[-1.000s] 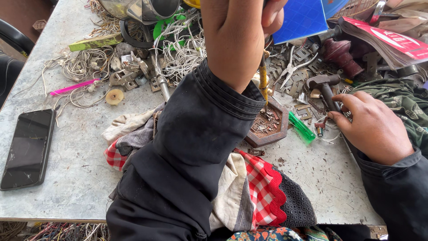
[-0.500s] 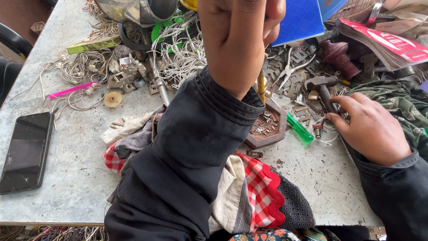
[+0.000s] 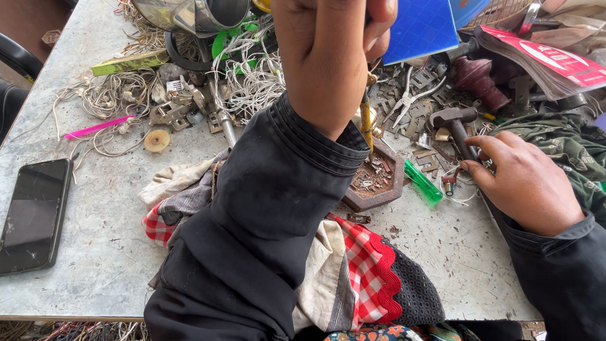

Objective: The person disassembles and reassembles small electrical components on a cluttered workbench. They use a screwdriver to open a component, a hammer to tap parts, and pliers to manipulate wires and small pieces, placing debris into a hexagonal container.

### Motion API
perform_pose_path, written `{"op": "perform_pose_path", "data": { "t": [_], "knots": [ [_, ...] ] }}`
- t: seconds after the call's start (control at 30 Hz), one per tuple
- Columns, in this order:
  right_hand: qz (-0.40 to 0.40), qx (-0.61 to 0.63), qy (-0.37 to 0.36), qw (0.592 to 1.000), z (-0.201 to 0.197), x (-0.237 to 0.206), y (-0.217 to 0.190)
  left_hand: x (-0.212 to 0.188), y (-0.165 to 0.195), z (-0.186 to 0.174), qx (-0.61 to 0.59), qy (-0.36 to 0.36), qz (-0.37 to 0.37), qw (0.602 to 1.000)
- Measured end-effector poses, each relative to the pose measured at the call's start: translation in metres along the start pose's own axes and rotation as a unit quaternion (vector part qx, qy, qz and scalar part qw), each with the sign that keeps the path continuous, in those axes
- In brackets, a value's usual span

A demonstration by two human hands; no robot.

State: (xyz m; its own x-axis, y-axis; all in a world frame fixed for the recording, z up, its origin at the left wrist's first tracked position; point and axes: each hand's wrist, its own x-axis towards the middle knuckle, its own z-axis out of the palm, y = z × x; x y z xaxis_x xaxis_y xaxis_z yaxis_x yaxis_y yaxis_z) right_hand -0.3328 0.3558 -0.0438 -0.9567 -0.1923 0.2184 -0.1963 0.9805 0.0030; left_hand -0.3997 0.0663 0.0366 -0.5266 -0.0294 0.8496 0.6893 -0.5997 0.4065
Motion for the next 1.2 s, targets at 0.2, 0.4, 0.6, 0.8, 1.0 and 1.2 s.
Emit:
{"op": "perform_pose_path", "data": {
  "t": [0.2, 0.4, 0.6, 0.8, 1.0, 1.2],
  "knots": [
    [0.002, 0.006, 0.001, 1.0, 0.001, 0.001, 0.001, -0.001, -0.001, 0.0, -0.017, 0.003, 0.004, 1.0],
    [-0.007, 0.007, 0.003, 1.0, 0.002, 0.001, 0.002, -0.001, -0.002, 0.0, -0.023, 0.004, 0.009, 1.0],
    [-0.013, 0.006, 0.006, 1.0, 0.002, 0.001, 0.004, -0.002, -0.003, 0.001, -0.032, 0.005, 0.014, 0.999],
    [-0.005, 0.013, 0.002, 1.0, 0.0, 0.001, 0.004, -0.003, -0.005, 0.001, -0.029, 0.001, 0.021, 0.999],
    [-0.014, 0.014, 0.004, 1.0, 0.003, 0.0, 0.002, -0.006, -0.014, 0.004, -0.053, -0.008, 0.013, 0.998],
    [-0.006, 0.016, 0.0, 1.0, 0.006, -0.001, 0.001, -0.009, -0.01, 0.001, -0.055, -0.008, 0.006, 0.998]
  ]
}}
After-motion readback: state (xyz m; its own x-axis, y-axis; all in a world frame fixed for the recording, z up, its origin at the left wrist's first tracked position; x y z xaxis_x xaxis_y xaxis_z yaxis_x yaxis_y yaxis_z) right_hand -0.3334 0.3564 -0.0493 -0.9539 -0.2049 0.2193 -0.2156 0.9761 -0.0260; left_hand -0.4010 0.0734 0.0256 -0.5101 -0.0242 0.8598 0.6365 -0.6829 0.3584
